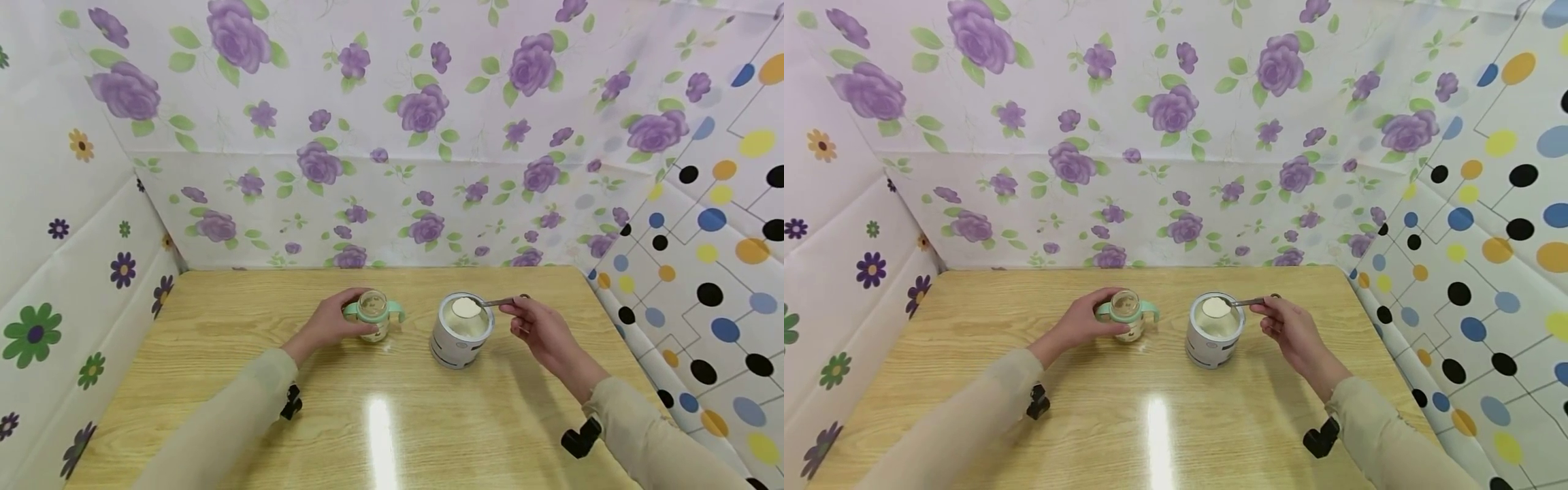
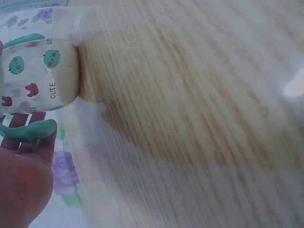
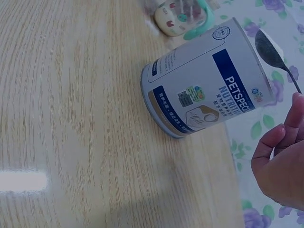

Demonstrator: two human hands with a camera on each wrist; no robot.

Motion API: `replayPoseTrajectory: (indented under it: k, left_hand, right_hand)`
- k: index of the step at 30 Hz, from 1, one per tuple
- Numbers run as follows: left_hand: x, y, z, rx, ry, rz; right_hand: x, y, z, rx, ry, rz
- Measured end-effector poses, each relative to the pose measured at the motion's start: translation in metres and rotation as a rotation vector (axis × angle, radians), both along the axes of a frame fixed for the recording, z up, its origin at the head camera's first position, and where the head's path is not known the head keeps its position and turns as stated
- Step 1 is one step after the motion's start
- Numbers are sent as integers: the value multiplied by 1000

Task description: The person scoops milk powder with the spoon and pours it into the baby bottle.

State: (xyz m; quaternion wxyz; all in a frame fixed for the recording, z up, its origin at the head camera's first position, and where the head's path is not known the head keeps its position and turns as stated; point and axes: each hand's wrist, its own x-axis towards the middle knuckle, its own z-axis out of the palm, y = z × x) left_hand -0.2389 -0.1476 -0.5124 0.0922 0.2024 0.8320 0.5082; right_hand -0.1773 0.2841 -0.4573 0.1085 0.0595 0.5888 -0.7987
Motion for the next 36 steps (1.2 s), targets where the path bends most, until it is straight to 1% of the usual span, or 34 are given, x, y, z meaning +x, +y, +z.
replayPoseTrajectory:
  k: [5,9,12,16,23,29,36]
  left_hand:
    - [-1,1,-4,29,11,0]
    - [0,1,-5,48,15,3]
    - [1,1,-5,49,22,1]
    - [1,2,-5,33,18,7]
    - [2,1,-6,11,14,29]
    - [2,1,-8,0,46,29]
    - [3,2,-8,12,50,31]
  right_hand:
    - [0,0,-2,-5,-19,-10]
    - [2,1,-5,-2,-35,-18]
    - [3,3,-3,-3,-31,-22]
    - [0,4,9,-19,-14,-25]
    - [-15,-5,38,-59,9,-16]
    - [-32,-29,58,-51,9,10]
    - [-49,-68,68,-45,28,51]
